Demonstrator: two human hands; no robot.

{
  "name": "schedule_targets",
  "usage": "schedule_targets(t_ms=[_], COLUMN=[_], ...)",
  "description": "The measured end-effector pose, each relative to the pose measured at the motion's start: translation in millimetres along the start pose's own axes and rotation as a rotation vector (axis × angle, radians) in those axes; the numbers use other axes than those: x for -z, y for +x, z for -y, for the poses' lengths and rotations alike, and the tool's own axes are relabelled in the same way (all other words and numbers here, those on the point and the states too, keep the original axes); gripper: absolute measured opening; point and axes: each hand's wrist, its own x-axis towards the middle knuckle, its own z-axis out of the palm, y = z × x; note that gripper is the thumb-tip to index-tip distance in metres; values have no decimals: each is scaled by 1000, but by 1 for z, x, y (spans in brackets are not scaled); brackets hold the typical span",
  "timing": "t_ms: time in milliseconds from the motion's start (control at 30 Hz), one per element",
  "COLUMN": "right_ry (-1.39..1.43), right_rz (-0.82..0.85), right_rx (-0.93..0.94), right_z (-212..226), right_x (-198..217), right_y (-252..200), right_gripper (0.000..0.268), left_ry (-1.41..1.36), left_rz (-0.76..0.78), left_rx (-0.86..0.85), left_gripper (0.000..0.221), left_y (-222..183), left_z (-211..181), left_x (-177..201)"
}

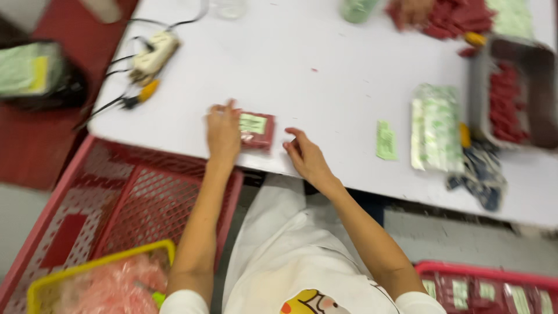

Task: The person places small red sausages into clear plastic bags, applies a green label to each bag, and stacks the finished packages into a red plastic basket.

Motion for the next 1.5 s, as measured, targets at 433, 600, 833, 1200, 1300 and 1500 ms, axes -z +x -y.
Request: schedule_targets(t_ms=[433,600,833,1200,1300,1500], right_ry=[181,-154,-189,-469,-414,-180], right_rz=[-814,-775,-765,-564,-597,-820], right_rx=[-325,-218,-331,-210,-211,-282], right_z=[-163,-147,-170,-178,-174,-156], right_x=[112,118,90,126,137,156], right_y=[-235,-295,-354,-376,-383,-394], right_gripper=[20,19,15,13,15,26], left_ry=[-458,-120,-121,-205,-151,-770], left_rz=[10,-110,-50,346,263,915], left_rx=[-1037,-1106,-1217,-1017,-965,-316], left_gripper=[16,9,9,9,31,29], left_y=[-102,-113,-103,-113,-115,-148], left_z=[-329,-399,-386,-379,-388,-417], left_x=[-127,-238,-250,-161,-153,-98])
